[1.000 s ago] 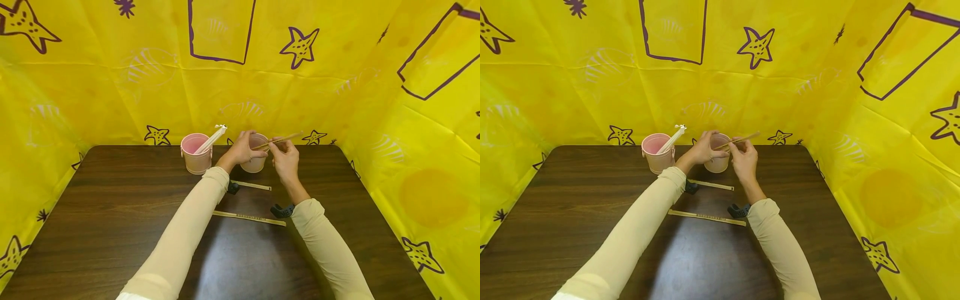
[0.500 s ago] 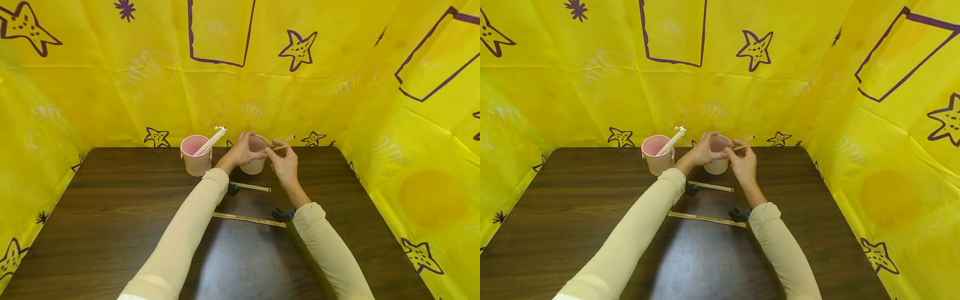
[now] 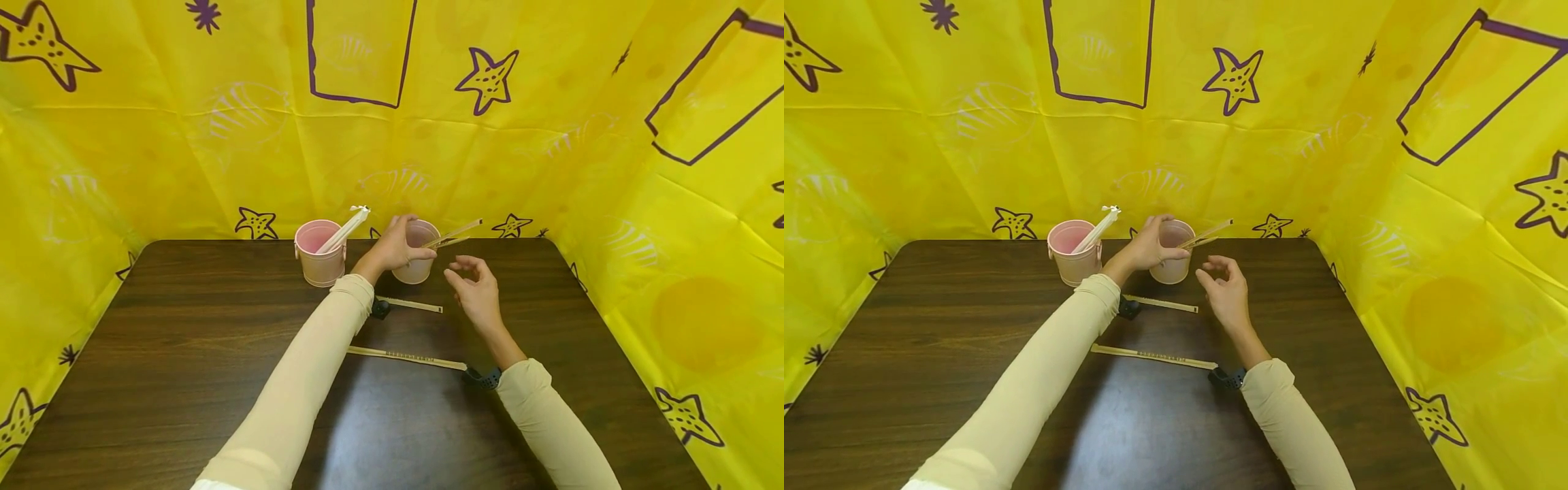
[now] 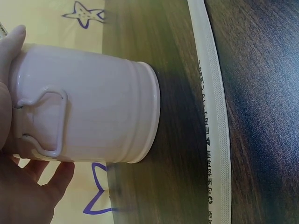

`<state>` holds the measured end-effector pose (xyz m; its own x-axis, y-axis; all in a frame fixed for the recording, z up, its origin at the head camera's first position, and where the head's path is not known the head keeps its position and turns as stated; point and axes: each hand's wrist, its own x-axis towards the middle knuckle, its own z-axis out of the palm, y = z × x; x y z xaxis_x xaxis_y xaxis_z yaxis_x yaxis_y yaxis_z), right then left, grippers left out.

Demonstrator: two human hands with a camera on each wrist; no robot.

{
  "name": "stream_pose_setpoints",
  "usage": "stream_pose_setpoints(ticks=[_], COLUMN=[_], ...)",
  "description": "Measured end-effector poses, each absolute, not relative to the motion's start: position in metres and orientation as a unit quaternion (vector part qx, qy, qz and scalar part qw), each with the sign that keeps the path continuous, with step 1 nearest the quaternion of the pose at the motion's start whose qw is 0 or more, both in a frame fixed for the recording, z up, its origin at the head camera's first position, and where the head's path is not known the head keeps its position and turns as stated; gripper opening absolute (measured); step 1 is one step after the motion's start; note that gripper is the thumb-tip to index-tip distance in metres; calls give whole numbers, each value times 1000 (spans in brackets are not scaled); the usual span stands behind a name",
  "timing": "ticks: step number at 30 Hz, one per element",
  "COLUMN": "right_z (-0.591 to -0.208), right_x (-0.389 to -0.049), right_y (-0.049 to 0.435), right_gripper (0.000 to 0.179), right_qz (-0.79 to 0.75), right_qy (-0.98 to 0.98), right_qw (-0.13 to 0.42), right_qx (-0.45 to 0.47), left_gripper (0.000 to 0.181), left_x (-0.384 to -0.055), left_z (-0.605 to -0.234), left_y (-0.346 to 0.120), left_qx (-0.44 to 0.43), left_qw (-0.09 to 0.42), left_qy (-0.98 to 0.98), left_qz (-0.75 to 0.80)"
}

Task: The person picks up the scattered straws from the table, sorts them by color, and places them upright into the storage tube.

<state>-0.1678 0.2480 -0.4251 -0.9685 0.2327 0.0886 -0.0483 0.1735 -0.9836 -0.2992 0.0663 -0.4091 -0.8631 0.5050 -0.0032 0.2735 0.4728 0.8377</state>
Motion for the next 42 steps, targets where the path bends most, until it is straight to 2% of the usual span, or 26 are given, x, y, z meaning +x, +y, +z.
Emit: stream_pose_setpoints(ticks=[4, 16, 25, 33, 36, 42], right_z=[-433, -448, -461, -464, -462, -451], right_x=[-153, -118, -113, -110, -110, -110], right_y=[248, 218, 194, 189, 191, 204], right_gripper=[35, 20, 22, 9, 8, 10], right_qz=[593, 416, 299, 270, 270, 264], right_qy=[-801, -897, -927, -929, -927, -924], right_qw=[75, -41, -33, -15, -30, -93], right_qx=[-31, 143, 223, 254, 258, 261], left_gripper=[101, 97, 99, 98, 99, 98], left_x=[-299, -298, -298, -297, -297, -296], left_z=[-408, -404, -405, -406, -406, -405], left_y=[67, 63, 62, 64, 64, 64], left_qx=[232, 229, 225, 232, 232, 234], left_qw=[131, 118, 113, 117, 119, 123], left_qy=[848, 861, 858, 858, 855, 856], left_qz=[459, 439, 448, 443, 448, 444])
